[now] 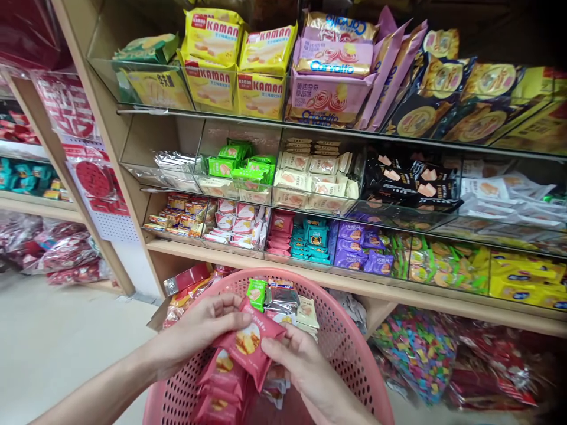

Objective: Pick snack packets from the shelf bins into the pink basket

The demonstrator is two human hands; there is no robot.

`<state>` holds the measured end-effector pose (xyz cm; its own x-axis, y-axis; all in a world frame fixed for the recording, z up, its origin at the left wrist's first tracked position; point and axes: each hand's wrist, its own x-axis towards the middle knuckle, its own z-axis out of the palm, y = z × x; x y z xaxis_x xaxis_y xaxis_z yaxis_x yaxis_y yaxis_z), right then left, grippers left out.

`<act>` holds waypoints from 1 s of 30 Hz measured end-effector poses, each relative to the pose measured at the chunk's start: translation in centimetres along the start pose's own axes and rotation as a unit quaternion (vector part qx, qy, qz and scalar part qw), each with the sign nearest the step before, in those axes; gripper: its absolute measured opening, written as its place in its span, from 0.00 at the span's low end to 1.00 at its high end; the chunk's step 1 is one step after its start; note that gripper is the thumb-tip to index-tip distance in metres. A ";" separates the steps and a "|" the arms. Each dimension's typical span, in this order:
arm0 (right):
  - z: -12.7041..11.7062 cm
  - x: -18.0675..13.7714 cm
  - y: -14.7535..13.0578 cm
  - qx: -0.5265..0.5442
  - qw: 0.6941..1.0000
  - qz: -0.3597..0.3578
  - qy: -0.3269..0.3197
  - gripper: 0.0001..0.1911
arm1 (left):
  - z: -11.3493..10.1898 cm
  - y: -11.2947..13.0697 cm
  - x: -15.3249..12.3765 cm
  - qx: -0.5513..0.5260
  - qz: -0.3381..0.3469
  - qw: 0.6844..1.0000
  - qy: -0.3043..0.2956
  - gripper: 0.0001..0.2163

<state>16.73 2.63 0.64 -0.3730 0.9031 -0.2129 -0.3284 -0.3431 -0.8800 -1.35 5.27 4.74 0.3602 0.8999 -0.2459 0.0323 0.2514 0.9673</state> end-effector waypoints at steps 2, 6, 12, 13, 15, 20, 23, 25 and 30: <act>0.2 0.3 0.3 -0.010 1.000 0.011 -0.005 0.23 | -0.4 -0.3 -0.3 -0.007 0.009 0.999 -0.030 0.14; -0.1 0.6 0.8 -0.058 0.998 0.005 0.028 0.22 | -2.0 -1.1 -0.8 -0.055 -0.008 0.998 -0.012 0.18; -2.3 0.5 3.2 -0.139 0.988 0.004 0.063 0.31 | -4.5 -2.5 -1.6 -0.084 -0.063 0.993 0.061 0.24; -2.6 0.4 3.7 -0.150 0.987 0.011 0.059 0.33 | -4.6 -2.8 -1.7 -0.075 -0.067 0.992 0.077 0.25; -2.9 0.3 4.5 -0.176 0.983 0.032 0.043 0.36 | -4.4 -3.3 -1.8 -0.049 -0.071 0.991 0.099 0.25; -3.1 0.2 6.2 -0.228 0.969 0.065 -0.068 0.29 | -3.3 -4.3 -1.5 0.044 -0.056 0.992 0.102 0.22; -3.0 0.4 6.6 -0.269 0.959 0.061 -0.070 0.22 | -2.8 -4.4 -0.9 0.100 -0.041 0.989 0.098 0.21; -2.7 0.6 6.3 -0.282 0.955 0.063 -0.066 0.20 | -2.7 -4.6 -0.4 0.129 -0.023 0.988 0.086 0.20; -1.6 0.5 4.9 -0.309 0.946 0.062 -0.069 0.20 | -2.7 -6.0 0.7 0.185 0.039 0.978 0.087 0.19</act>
<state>16.29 1.84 -4.44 -0.4988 0.8089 -0.3113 0.2806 -0.1892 -0.9410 -3.81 5.35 -1.39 0.2126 0.9663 -0.1453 0.3572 0.0615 0.9320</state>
